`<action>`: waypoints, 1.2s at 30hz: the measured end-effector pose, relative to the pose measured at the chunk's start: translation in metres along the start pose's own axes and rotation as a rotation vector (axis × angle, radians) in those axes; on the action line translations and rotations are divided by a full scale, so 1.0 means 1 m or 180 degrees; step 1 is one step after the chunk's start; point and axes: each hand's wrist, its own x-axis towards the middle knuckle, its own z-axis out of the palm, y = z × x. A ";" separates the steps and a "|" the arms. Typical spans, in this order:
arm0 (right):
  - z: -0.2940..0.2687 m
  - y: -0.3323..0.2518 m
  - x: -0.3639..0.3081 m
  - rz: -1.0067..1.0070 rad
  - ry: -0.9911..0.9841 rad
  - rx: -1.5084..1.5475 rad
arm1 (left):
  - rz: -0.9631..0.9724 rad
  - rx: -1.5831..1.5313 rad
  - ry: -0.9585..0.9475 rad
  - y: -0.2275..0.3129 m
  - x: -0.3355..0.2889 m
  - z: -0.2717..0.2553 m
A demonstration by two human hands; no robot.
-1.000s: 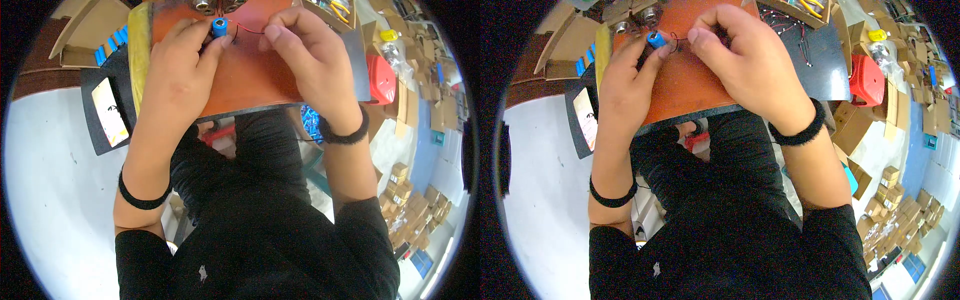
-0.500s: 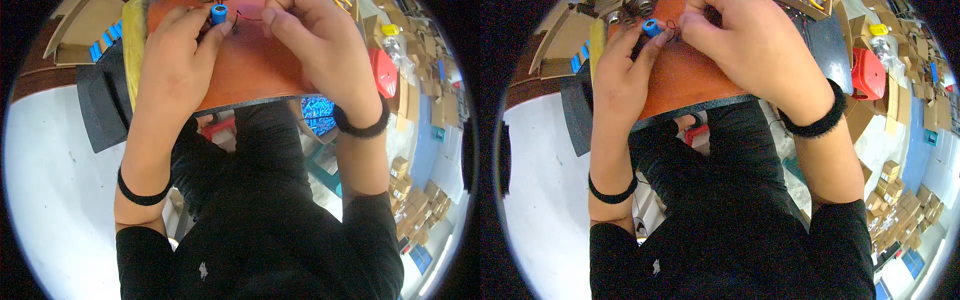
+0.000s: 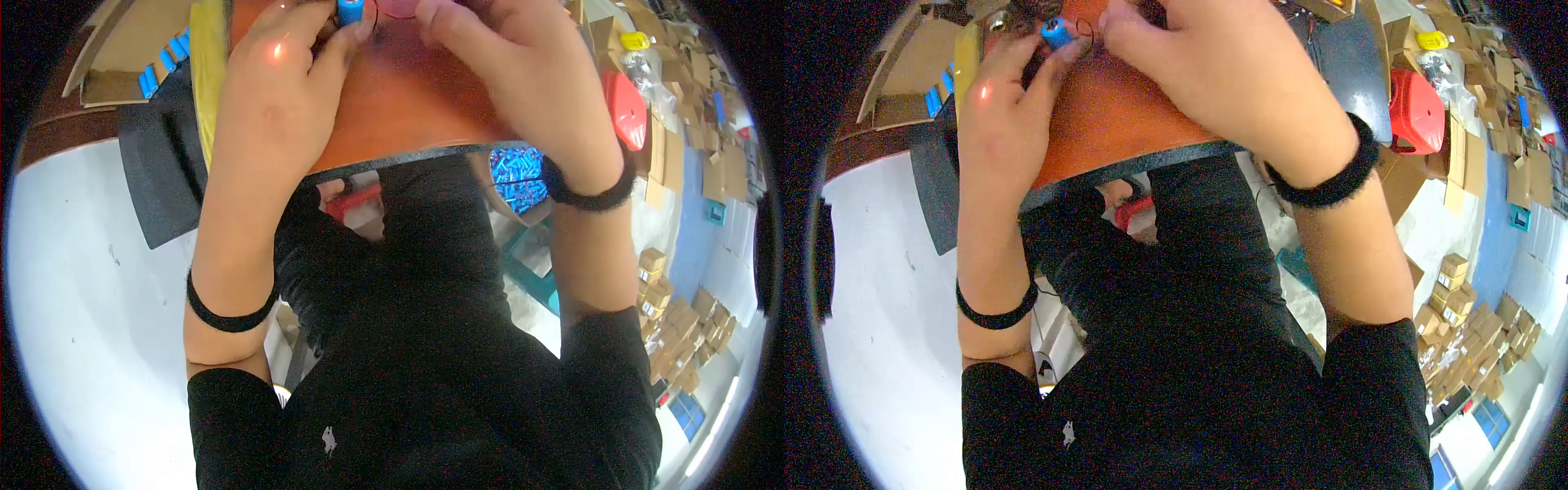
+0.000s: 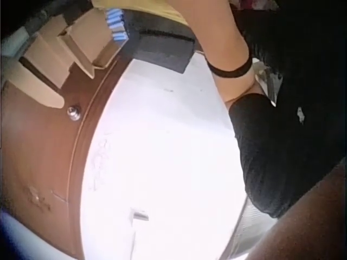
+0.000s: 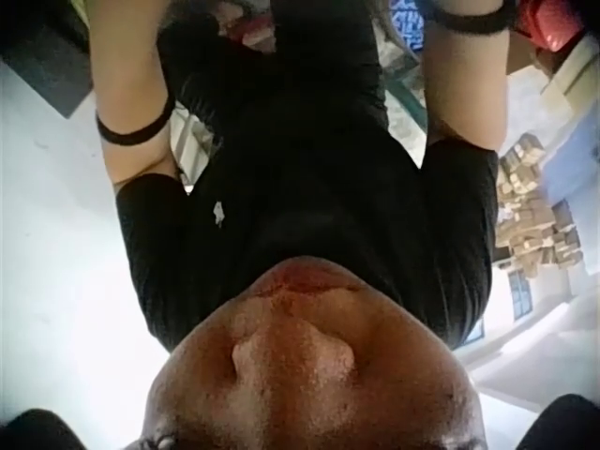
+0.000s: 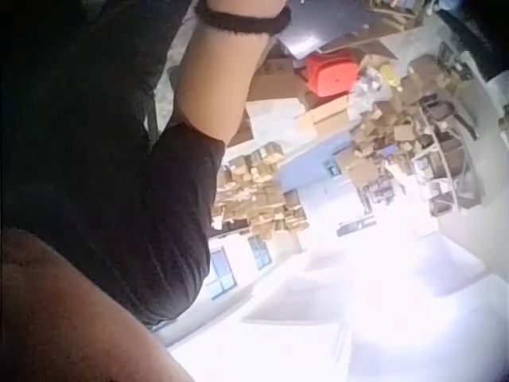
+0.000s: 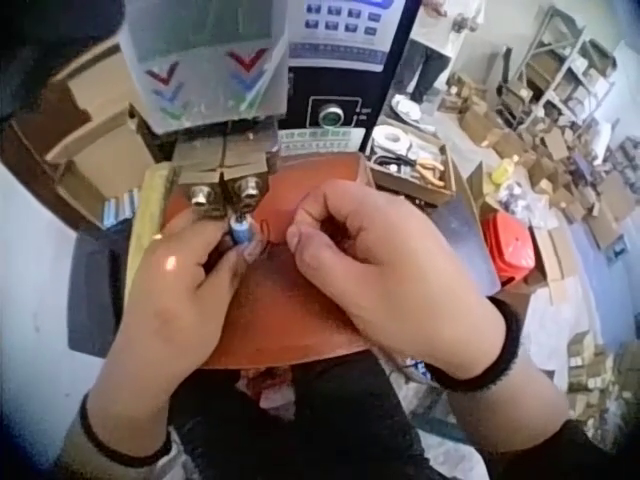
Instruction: The person picks up a battery and a wire, positions them under a spot welder, and joins them together. They repeat this process for several batteries, occasionally reaching for new components from a box and a tray.
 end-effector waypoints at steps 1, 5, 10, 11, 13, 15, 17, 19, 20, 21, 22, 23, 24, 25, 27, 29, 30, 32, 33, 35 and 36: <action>0.001 0.000 0.000 -0.0023 0.0007 -0.0002 | 0.0011 0.0012 0.0018 -0.003 -0.001 0.000; 0.007 0.009 -0.006 -0.0134 0.0149 0.0198 | -0.0157 -0.0288 0.0068 0.000 -0.003 -0.001; -0.009 0.014 -0.029 -0.0199 0.0251 0.0421 | 0.0169 -0.0868 0.0059 0.000 -0.009 -0.006; -0.018 0.010 -0.040 -0.0139 0.0387 0.0412 | 0.0063 -0.0562 0.0312 -0.006 -0.010 -0.018; -0.046 0.013 -0.075 0.0131 0.0689 0.0230 | 0.0010 0.0145 0.0748 -0.042 -0.007 -0.042; -0.083 0.026 -0.111 0.0540 0.0944 0.0294 | -0.0331 0.0835 0.0541 -0.107 0.003 -0.064; -0.114 0.051 -0.141 0.0806 0.1154 0.0420 | -0.0644 0.1972 -0.0027 -0.176 0.010 -0.065; -0.137 0.095 -0.166 0.1159 0.1240 0.0028 | -0.0756 0.1925 -0.0257 -0.216 0.008 -0.062; -0.143 0.118 -0.172 0.1359 0.1194 -0.0783 | -0.0813 0.1956 -0.0389 -0.242 0.007 -0.062; -0.144 0.141 -0.178 0.1602 0.1096 -0.1346 | -0.1034 0.1866 -0.0485 -0.244 0.012 -0.056; -0.141 0.160 -0.184 0.1486 0.1104 -0.1181 | -0.1248 0.1795 -0.0589 -0.241 0.017 -0.052; -0.147 0.188 -0.195 0.1542 0.0890 -0.1437 | -0.1149 0.1839 -0.0495 -0.237 0.020 -0.050; -0.141 0.190 -0.197 0.0896 0.0985 -0.2254 | -0.1092 0.1917 -0.0388 -0.236 0.019 -0.050; -0.141 0.191 -0.192 0.0949 0.1227 -0.2085 | -0.1001 0.1810 -0.0302 -0.244 0.019 -0.052; -0.133 0.185 -0.161 0.0734 0.1492 -0.1883 | -0.0823 0.1763 -0.0176 -0.253 0.015 -0.057; -0.104 0.169 -0.129 0.0183 0.1389 -0.1988 | -0.1245 0.2054 -0.0443 -0.258 0.015 -0.063; -0.086 0.158 -0.111 -0.0107 0.1273 -0.2120 | -0.1211 0.2049 -0.0455 -0.248 0.020 -0.064; -0.071 0.179 -0.093 0.0094 0.1419 -0.2364 | -0.1155 0.1204 0.0088 -0.207 0.024 -0.061; -0.071 0.190 -0.087 0.0111 0.1433 -0.2366 | -0.1345 0.1094 -0.0003 -0.187 0.024 -0.066; -0.080 0.202 -0.073 0.0635 0.1373 -0.2652 | -0.1276 0.0996 0.0216 -0.149 0.026 -0.075; -0.074 0.201 -0.075 0.0621 0.1351 -0.2631 | -0.1257 0.0928 0.0423 -0.142 0.013 -0.080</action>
